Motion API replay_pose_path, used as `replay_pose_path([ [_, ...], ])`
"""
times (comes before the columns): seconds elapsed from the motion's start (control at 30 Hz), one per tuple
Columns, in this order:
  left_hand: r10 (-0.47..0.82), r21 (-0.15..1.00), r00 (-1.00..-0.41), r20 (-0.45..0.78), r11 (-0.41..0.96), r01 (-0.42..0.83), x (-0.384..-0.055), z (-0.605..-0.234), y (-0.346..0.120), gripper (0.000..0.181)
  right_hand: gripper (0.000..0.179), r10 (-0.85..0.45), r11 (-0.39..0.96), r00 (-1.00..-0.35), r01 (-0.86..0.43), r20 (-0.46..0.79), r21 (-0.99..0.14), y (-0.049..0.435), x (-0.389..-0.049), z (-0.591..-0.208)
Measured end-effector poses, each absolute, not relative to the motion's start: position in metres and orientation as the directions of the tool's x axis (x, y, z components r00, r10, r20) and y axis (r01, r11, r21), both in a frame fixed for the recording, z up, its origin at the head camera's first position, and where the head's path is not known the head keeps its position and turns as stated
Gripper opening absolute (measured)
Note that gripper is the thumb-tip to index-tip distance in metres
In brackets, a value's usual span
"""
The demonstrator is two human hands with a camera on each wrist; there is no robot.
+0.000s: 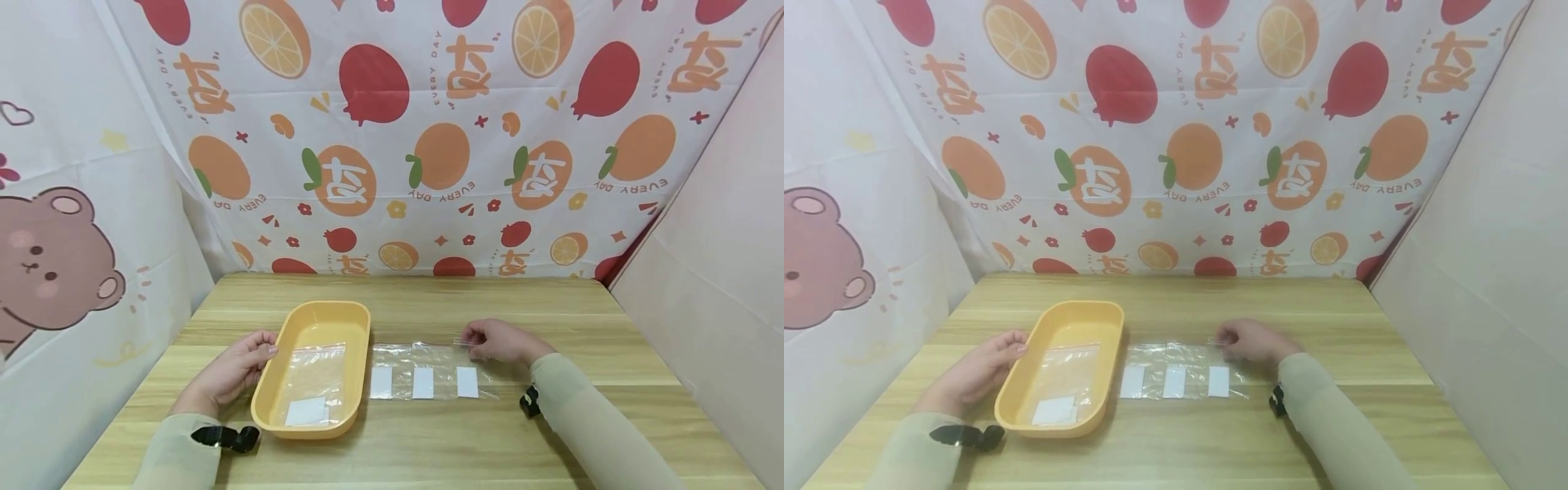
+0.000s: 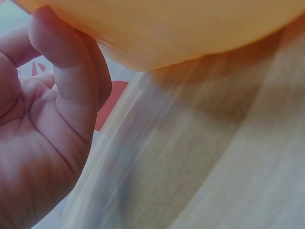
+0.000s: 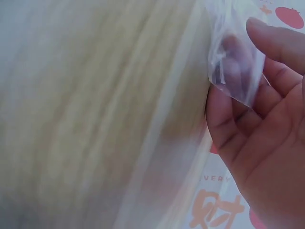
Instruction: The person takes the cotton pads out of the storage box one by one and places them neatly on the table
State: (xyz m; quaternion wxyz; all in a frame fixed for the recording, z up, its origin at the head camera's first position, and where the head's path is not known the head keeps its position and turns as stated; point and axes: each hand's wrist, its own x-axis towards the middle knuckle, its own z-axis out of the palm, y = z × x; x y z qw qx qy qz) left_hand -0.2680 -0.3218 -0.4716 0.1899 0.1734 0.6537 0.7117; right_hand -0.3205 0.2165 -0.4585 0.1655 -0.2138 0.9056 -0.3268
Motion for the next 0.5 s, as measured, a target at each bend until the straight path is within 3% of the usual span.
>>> replay_pose_path([
  [0.17,0.493,0.997,-0.870,-0.008,-0.064,-0.046,-0.267,-0.473,-0.322,0.019,0.025,-0.450,0.698,-0.880,-0.240,-0.152,-0.675,0.215,-0.320,-0.451],
  [0.5,0.470,0.998,-0.882,-0.031,-0.034,-0.053,-0.266,-0.472,-0.322,0.022,0.025,-0.466,0.703,-0.880,-0.301,-0.097,-0.645,0.203,-0.326,-0.436],
])
